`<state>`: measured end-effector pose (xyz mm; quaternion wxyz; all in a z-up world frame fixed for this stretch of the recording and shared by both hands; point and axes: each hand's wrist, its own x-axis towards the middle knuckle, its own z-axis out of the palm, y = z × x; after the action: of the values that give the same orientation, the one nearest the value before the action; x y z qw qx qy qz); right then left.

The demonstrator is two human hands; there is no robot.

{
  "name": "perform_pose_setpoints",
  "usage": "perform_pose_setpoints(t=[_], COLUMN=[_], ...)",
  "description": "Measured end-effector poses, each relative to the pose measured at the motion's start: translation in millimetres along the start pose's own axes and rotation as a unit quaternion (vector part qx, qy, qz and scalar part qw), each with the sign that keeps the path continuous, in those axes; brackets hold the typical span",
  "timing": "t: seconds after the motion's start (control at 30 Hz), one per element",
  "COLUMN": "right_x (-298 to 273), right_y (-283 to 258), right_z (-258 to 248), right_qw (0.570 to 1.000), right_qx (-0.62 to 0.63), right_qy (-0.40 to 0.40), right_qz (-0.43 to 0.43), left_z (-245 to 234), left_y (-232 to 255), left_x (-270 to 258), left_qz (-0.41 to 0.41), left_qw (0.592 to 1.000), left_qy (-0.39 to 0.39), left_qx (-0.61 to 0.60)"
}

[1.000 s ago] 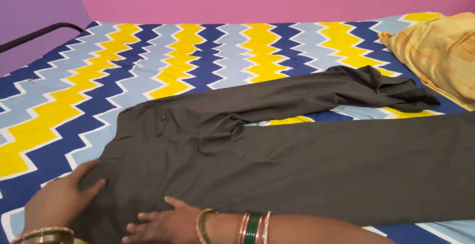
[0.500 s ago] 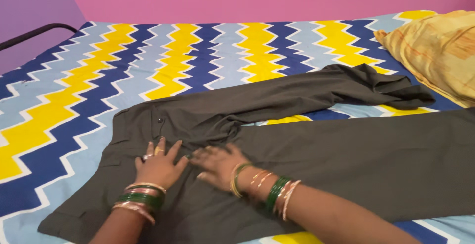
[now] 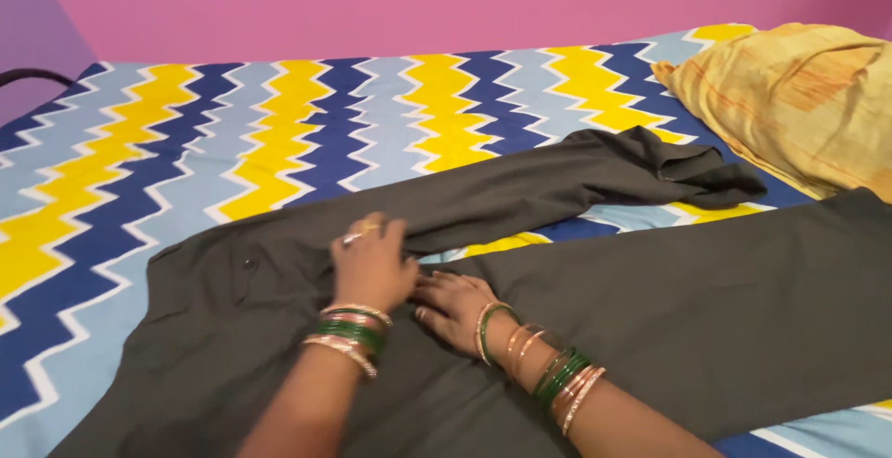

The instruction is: The person folds a pair of trousers by smoothing them on a bed, folding the legs together, and then folding them into thirds before placing them in a basket.

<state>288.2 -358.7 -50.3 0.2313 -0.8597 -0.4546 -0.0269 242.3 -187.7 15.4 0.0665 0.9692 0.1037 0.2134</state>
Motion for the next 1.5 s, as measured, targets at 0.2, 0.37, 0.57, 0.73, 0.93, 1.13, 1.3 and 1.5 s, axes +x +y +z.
perform_pose_setpoints(t=[0.2, 0.37, 0.57, 0.73, 0.93, 1.13, 1.3, 1.5], right_x=[15.0, 11.0, 14.0, 15.2, 10.3, 10.7, 11.5, 19.4], right_y=[70.5, 105.9, 102.6, 101.9, 111.0, 158.5, 174.4, 169.6], right_z=[14.2, -1.0, -2.8, -10.6, -41.7, -45.5, -32.1, -32.5], right_qw=[0.782, 0.537, 0.517, 0.478, 0.43, 0.339, 0.397, 0.404], right_qx=[0.563, 0.808, 0.813, 0.833, 0.839, 0.842, 0.835, 0.821], right_qy=[0.159, 0.11, 0.111, 0.119, 0.243, 0.363, 0.302, 0.302], right_qz=[0.212, 0.217, 0.243, 0.253, 0.23, 0.212, 0.232, 0.267], left_z=[13.6, 56.2, 71.3, 44.8, 28.4, 25.1, 17.2, 0.0], left_y=[58.6, 53.2, 36.7, 52.8, 40.5, 42.1, 75.5, 109.6], left_x=[49.2, 56.6, 51.4, 54.0, 59.3, 59.6, 51.7, 74.9], left_qz=[-0.056, -0.027, 0.023, 0.076, 0.111, 0.082, 0.102, 0.076], left_qw=[0.983, 0.996, 0.999, 0.988, 0.942, 0.945, 0.947, 0.937], left_qy=[-0.169, -0.079, 0.026, 0.056, -0.214, -0.227, -0.259, -0.341], left_qx=[-0.038, -0.014, -0.026, -0.122, -0.234, -0.219, -0.157, -0.005])
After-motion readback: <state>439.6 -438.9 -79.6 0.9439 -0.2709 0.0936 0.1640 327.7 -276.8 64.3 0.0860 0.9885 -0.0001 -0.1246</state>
